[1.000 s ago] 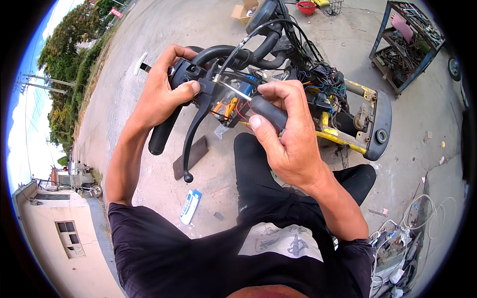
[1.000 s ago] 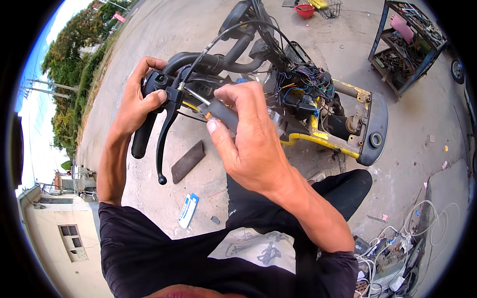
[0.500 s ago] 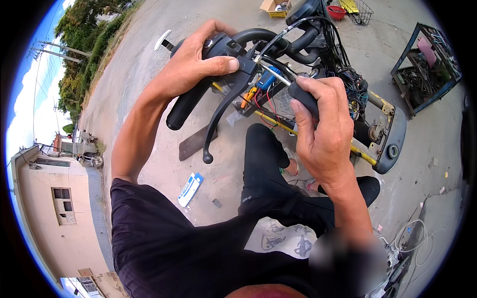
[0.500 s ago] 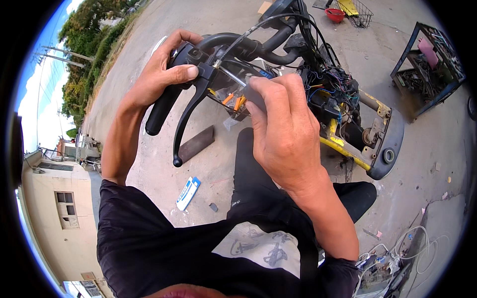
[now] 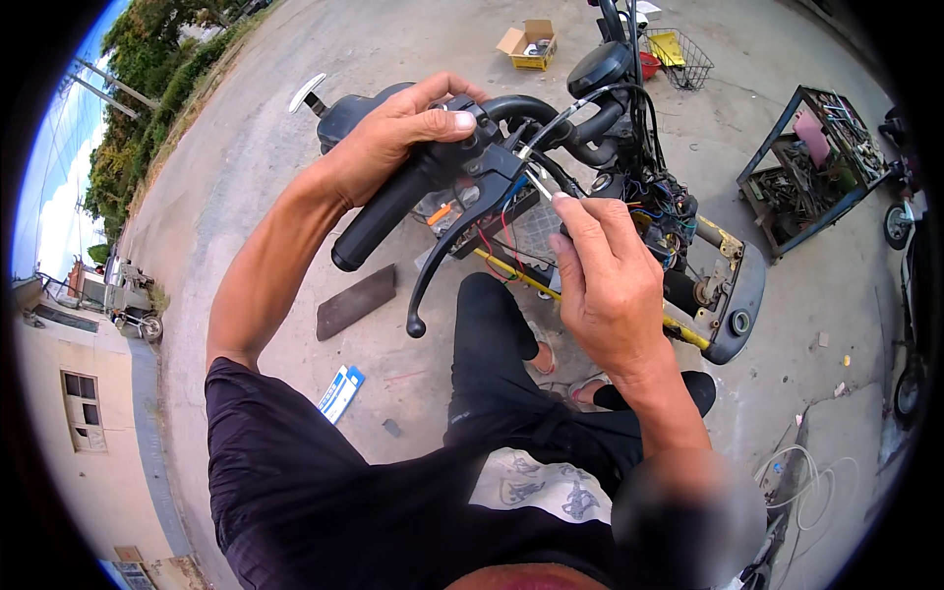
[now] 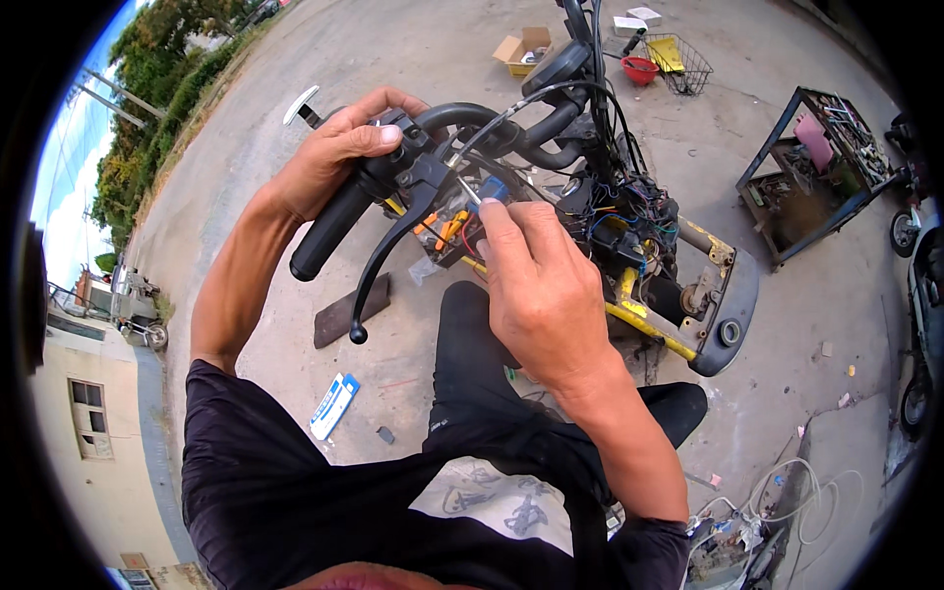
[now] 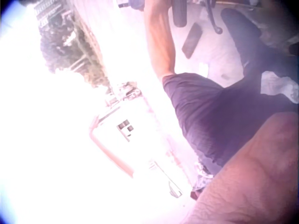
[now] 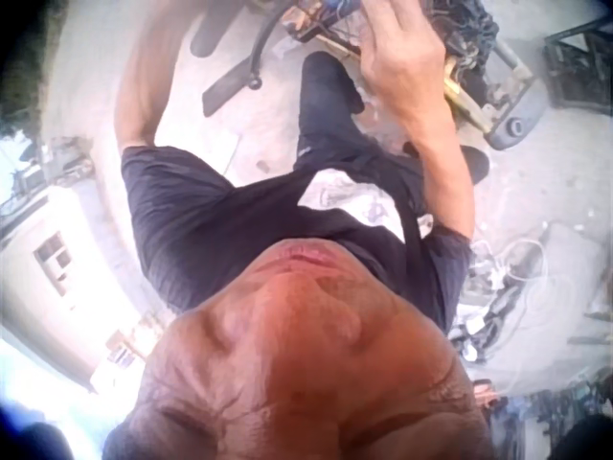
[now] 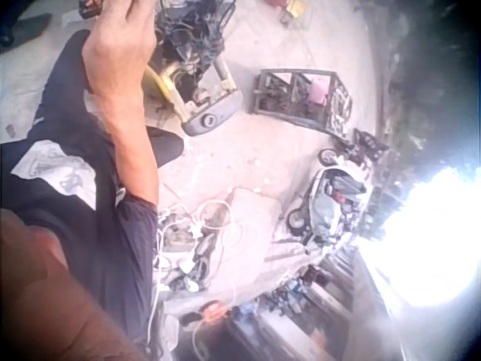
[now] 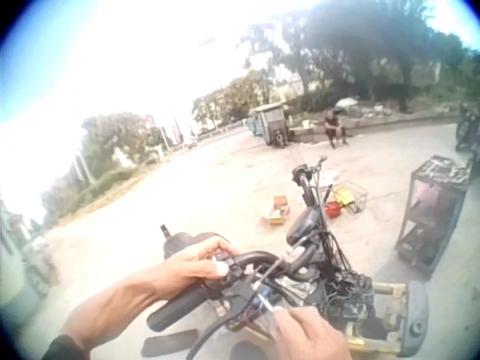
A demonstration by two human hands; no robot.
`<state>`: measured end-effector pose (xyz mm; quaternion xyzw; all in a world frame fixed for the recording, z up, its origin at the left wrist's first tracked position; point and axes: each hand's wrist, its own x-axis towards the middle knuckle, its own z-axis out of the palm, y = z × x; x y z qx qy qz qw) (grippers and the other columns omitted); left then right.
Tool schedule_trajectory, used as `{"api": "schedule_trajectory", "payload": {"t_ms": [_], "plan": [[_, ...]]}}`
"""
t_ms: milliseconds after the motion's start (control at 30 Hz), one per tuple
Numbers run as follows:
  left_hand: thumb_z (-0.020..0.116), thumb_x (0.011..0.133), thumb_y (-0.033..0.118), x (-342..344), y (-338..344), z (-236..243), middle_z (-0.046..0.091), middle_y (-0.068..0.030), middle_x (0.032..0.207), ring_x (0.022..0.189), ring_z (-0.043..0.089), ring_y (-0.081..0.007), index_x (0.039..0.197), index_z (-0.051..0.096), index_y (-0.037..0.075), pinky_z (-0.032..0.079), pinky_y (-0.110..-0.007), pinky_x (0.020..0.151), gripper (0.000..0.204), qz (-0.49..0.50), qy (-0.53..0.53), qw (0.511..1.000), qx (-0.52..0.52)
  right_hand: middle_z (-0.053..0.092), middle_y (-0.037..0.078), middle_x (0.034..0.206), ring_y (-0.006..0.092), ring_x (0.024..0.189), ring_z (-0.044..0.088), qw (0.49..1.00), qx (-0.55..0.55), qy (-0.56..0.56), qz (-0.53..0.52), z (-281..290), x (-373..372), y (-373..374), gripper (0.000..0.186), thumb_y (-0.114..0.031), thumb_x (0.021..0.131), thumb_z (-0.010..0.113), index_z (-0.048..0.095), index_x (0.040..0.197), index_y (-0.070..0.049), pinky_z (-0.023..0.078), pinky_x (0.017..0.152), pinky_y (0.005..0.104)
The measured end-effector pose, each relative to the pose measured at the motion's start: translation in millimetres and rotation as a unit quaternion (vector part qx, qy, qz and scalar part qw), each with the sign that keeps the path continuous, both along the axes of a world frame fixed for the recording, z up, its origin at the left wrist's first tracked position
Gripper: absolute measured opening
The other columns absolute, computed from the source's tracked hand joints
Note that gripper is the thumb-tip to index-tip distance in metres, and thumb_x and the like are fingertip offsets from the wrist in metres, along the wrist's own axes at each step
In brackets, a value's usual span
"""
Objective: The person works on the handlebar of a yellow electric scooter, adjusting wires and tightening screws on the brake lever assembly using a screwdriver. The person manipulates the brake lever and throttle housing while seated on the scooter.
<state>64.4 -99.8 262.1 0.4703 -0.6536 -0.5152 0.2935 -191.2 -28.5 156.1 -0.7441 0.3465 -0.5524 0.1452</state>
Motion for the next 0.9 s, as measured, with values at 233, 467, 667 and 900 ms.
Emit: {"api": "schedule_trajectory", "payload": {"t_ms": [233, 467, 667, 900], "plan": [[0.063, 0.094, 0.031, -13, 7, 4, 0.069, -0.0081, 0.108, 0.091, 0.069, -0.0106, 0.128, 0.058, 0.004, 0.059, -0.026, 0.080, 0.044, 0.049, -0.038, 0.998, -0.024, 0.068, 0.013, 0.110, 0.0151, 0.091, 0.065, 0.807, 0.433, -0.341, 0.214, 15, -11, -6, 0.041, -0.015, 0.099, 0.071, 0.057, 0.129, 0.008, 0.055, 0.079, 0.0317], [0.060, 0.091, 0.032, -18, 8, 10, 0.069, -0.0047, 0.102, 0.085, 0.066, -0.0087, 0.123, 0.059, 0.006, 0.053, -0.024, 0.073, 0.042, 0.080, -0.117, 0.989, -0.036, 0.060, 0.018, 0.108, 0.0323, 0.082, 0.068, 0.993, -0.083, 0.071, -0.040, -3, -6, -7, 0.030, 0.000, 0.089, 0.070, 0.063, 0.118, 0.004, 0.057, 0.071, 0.0447], [0.058, 0.090, 0.036, -25, 11, 13, 0.071, -0.0050, 0.106, 0.083, 0.065, -0.0081, 0.125, 0.058, 0.006, 0.051, -0.023, 0.069, 0.045, 0.086, -0.156, 0.982, -0.054, 0.066, 0.005, 0.091, 0.0041, 0.068, 0.052, 0.711, 0.481, -0.417, 0.299, 3, -15, -16, 0.029, -0.017, 0.105, 0.062, 0.063, 0.123, 0.006, 0.038, 0.055, 0.0225], [0.056, 0.091, 0.027, -25, 12, 13, 0.073, -0.0079, 0.108, 0.084, 0.068, -0.0095, 0.127, 0.058, 0.004, 0.056, -0.025, 0.074, 0.043, 0.087, -0.124, 0.987, -0.050, 0.055, 0.014, 0.091, 0.0315, 0.079, 0.070, 0.999, -0.038, 0.032, -0.002, -10, -4, -8, 0.031, -0.005, 0.094, 0.068, 0.060, 0.121, 0.007, 0.058, 0.065, 0.0408]]}}
